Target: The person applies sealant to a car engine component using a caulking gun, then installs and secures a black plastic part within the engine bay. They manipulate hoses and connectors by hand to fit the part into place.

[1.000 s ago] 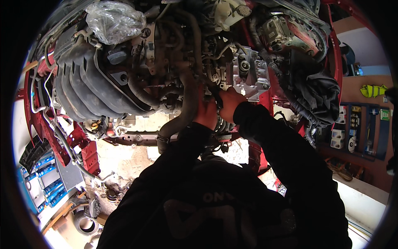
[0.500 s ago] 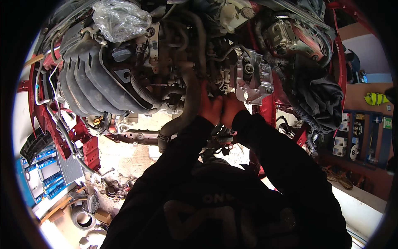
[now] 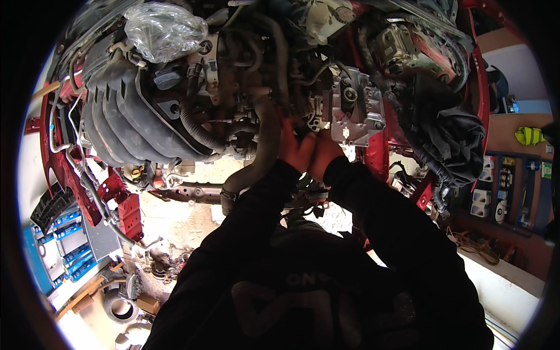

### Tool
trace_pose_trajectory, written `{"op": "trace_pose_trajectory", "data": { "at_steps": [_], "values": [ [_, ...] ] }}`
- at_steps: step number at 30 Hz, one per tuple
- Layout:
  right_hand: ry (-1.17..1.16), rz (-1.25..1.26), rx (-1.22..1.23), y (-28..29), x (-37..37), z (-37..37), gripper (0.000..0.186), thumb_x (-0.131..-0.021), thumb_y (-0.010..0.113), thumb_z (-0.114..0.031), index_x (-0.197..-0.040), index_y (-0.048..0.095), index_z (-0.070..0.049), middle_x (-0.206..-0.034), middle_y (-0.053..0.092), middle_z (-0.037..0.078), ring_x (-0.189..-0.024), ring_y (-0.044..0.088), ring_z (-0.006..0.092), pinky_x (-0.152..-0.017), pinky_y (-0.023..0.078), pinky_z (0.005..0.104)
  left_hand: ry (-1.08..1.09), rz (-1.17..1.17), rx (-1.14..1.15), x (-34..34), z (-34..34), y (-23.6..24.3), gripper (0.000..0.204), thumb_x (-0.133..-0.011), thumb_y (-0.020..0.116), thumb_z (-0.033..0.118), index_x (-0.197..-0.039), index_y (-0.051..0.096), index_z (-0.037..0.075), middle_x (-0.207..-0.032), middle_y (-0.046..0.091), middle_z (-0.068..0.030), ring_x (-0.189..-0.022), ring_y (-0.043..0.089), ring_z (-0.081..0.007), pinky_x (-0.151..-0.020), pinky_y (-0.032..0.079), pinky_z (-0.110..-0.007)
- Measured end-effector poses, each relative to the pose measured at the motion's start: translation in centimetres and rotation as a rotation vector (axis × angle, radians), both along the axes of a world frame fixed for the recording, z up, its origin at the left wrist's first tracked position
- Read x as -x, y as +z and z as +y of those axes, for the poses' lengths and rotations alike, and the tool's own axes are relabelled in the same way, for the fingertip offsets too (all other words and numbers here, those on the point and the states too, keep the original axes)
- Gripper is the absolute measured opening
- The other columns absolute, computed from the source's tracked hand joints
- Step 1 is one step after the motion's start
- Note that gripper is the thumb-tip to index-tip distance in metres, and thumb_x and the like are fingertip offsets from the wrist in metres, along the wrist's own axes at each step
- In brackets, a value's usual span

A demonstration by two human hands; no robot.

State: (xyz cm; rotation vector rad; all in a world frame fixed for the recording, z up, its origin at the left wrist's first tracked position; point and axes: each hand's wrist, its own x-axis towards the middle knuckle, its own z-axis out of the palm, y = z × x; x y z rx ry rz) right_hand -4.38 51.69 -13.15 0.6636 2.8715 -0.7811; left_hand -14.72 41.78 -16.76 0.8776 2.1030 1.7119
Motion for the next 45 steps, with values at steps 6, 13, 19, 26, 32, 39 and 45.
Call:
{"op": "trace_pose_trajectory", "data": {
  "at_steps": [6,13,19,26,32,39,45],
  "values": [
    [0.024,-0.027,-0.004,0.4,0.3,0.1,0.047,-0.091,0.074,-0.022,-0.135,0.072,-0.006,-0.129,0.071,0.026,-0.121,0.067,0.0485,-0.102,0.059,0.0539,-0.036,-0.180,-0.063,0.0,-0.1,-1.0,0.046,-0.098,0.074,0.016,-0.136,0.053,0.000,-0.135,0.062,-0.0292,-0.118,0.066,-0.0389,-0.100,0.055,-0.049],
    [-0.048,-0.090,0.059,2.1,0.3,0.5,0.048,-0.086,0.078,-0.020,-0.132,0.073,-0.006,-0.131,0.067,0.027,-0.115,0.070,0.0481,-0.102,0.061,0.0541,0.035,0.125,-0.104,0.2,0.2,-2.1,0.042,-0.100,0.071,0.013,-0.137,0.055,0.003,-0.158,0.049,-0.0301,-0.119,0.066,-0.0357,-0.101,0.056,-0.046],
    [-0.073,-0.097,0.080,2.1,0.6,0.4,0.048,-0.086,0.078,-0.019,-0.131,0.072,-0.006,-0.131,0.065,0.030,-0.114,0.070,0.0502,-0.101,0.060,0.0549,-0.035,-0.137,-0.131,0.2,0.0,-2.7,0.037,-0.101,0.069,0.010,-0.135,0.057,0.003,-0.163,0.046,-0.0275,-0.119,0.067,-0.0306,-0.100,0.057,-0.043],
    [-0.084,-0.271,0.066,2.9,1.8,0.5,0.046,-0.090,0.073,-0.027,-0.131,0.070,-0.005,-0.134,0.064,0.031,-0.116,0.071,0.0507,-0.103,0.060,0.0541,-0.068,-0.138,-0.137,0.5,0.0,-1.6,0.047,-0.099,0.071,0.012,-0.142,0.053,0.002,-0.166,0.043,-0.0281,-0.132,0.060,-0.0356,-0.111,0.050,-0.046],
    [0.047,-0.380,0.080,4.4,2.0,1.1,0.049,-0.091,0.071,-0.024,-0.134,0.069,-0.002,-0.134,0.066,0.031,-0.124,0.069,0.0500,-0.108,0.059,0.0529,-0.028,0.047,-0.047,0.6,-0.6,0.0,0.085,-0.096,0.073,0.015,-0.170,0.035,0.002,-0.179,0.028,-0.0314,-0.165,0.032,-0.0452,-0.134,0.027,-0.049],
    [-0.077,-0.319,0.127,6.7,1.0,1.5,0.053,-0.090,0.072,-0.019,-0.139,0.067,0.001,-0.135,0.065,0.032,-0.124,0.068,0.0487,-0.107,0.058,0.0528,-0.106,-0.031,-0.065,-1.0,-2.6,2.3,0.092,-0.094,0.071,0.006,-0.175,0.028,0.002,-0.182,0.023,-0.0308,-0.169,0.027,-0.0437,-0.135,0.027,-0.048],
    [-0.029,-0.326,0.068,7.6,0.8,2.1,0.051,-0.091,0.071,-0.018,-0.138,0.067,0.002,-0.137,0.064,0.031,-0.125,0.068,0.0485,-0.108,0.058,0.0526,-0.135,-0.007,0.130,-3.8,-7.9,3.0,0.083,-0.096,0.069,0.012,-0.171,0.034,0.001,-0.158,0.052,-0.0326,-0.121,0.067,-0.0418,-0.095,0.056,-0.049]
  ]
}}
